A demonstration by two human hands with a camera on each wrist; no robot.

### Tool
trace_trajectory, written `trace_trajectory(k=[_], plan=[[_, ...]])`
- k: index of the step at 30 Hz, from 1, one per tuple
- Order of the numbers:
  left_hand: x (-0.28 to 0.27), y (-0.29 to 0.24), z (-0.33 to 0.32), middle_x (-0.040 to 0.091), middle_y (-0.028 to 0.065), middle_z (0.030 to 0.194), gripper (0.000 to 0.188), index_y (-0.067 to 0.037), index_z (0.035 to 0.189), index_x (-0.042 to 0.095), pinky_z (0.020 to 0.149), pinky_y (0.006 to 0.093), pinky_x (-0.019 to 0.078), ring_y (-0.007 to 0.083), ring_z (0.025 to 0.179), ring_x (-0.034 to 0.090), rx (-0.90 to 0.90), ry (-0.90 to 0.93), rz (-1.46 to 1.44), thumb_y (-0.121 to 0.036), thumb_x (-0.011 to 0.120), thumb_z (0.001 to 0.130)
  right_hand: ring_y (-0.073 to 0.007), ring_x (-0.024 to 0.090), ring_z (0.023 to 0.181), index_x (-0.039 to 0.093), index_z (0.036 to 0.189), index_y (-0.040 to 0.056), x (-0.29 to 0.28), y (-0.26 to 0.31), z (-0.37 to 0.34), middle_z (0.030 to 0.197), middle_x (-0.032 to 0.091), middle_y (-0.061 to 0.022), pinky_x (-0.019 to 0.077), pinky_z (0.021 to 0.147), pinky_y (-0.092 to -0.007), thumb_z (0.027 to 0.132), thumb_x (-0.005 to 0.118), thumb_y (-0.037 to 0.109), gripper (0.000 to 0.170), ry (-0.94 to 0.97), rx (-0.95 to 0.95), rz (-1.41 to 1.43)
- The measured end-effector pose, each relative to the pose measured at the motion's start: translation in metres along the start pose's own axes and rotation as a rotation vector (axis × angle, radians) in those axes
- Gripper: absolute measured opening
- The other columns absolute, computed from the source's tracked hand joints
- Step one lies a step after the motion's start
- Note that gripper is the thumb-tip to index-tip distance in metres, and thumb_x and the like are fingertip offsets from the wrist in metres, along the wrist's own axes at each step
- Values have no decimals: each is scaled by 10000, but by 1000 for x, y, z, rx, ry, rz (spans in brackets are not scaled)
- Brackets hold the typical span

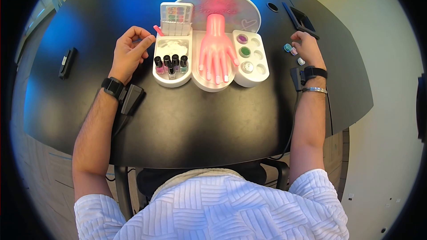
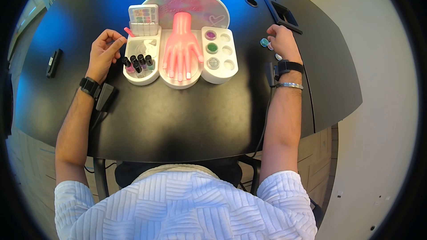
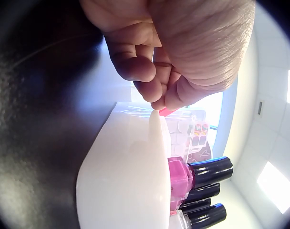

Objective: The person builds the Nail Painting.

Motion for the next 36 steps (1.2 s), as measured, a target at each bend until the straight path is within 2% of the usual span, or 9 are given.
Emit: trace_trajectory(k=[2, 9, 15, 18, 21, 23, 27, 30, 36], plan=[[0, 0, 0, 682, -57, 905, 143, -97, 1075, 698, 538, 157, 407, -12, 648, 536, 2, 0, -3, -207, 784, 1042, -295, 774, 996, 766, 1203, 9, 2, 4, -2, 1094, 794, -169, 609, 894, -422, 924, 783, 52, 283, 75, 102, 109], [0, 1, 1, 685, -56, 913, 142, -98, 1078, 700, 538, 153, 409, -14, 650, 536, -6, 5, -3, -209, 783, 1045, -308, 769, 1004, 785, 1213, 35, 16, -3, 0, 1068, 803, -160, 610, 910, -427, 917, 837, 122, 313, 122, 75, 23], [0, 1, 0, 678, -61, 906, 141, -102, 1072, 698, 537, 152, 409, -13, 651, 541, -7, 6, -5, -207, 787, 1043, -305, 768, 977, 787, 1155, 31, 10, 8, -2, 1013, 800, -152, 610, 901, -427, 902, 855, 132, 281, 149, 90, 2], [1, -1, 0, 675, -63, 901, 136, -101, 1069, 696, 537, 152, 407, -14, 652, 542, -8, 9, -9, -202, 784, 1044, -278, 772, 944, 783, 1127, 25, 5, 14, 1, 988, 797, -139, 615, 866, -415, 905, 849, 139, 258, 116, 56, 25], [1, -1, -1, 674, -63, 897, 132, -101, 1067, 696, 537, 153, 406, -15, 652, 542, -5, 2, -8, -199, 781, 1045, -238, 756, 880, 781, 1125, 16, -14, 43, -2, 975, 791, -134, 611, 817, -390, 908, 846, 156, 267, 137, 120, 142], [1, 0, 0, 673, -63, 893, 131, -101, 1068, 696, 537, 154, 405, -15, 651, 539, -3, 3, -3, -201, 778, 1047, -205, 723, 815, 783, 1112, 2, -23, 62, -5, 940, 783, -122, 598, 772, -365, 912, 846, 176, 273, 76, -11, 174], [1, -2, -1, 675, -63, 892, 133, -102, 1069, 696, 538, 154, 405, -15, 652, 537, -4, -1, 3, -204, 778, 1048, -201, 695, 789, 792, 1089, -4, -32, 99, -14, 906, 777, -111, 589, 758, -361, 911, 848, 179, 262, 69, -144, 176], [1, -2, -1, 677, -64, 894, 132, -104, 1068, 697, 539, 153, 404, -14, 653, 537, -7, 4, 1, -206, 778, 1048, -216, 716, 784, 805, 1069, 0, -26, 113, -15, 887, 778, -127, 590, 755, -365, 915, 834, 160, 224, 116, -332, 223], [2, -5, -2, 675, -65, 894, 139, -104, 1068, 698, 540, 153, 403, -14, 653, 535, -12, -10, -5, -212, 783, 1044, -246, 745, 793, 810, 1056, -3, -11, 127, -17, 897, 787, -151, 595, 756, -372, 914, 829, 157, 214, 205, -378, 266]])
Point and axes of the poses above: each hand's wrist, its own z-axis towards the middle knuckle, its own x-axis out of the palm, y = z × x, the point moved 1 cm from there along z, towards the middle knuckle
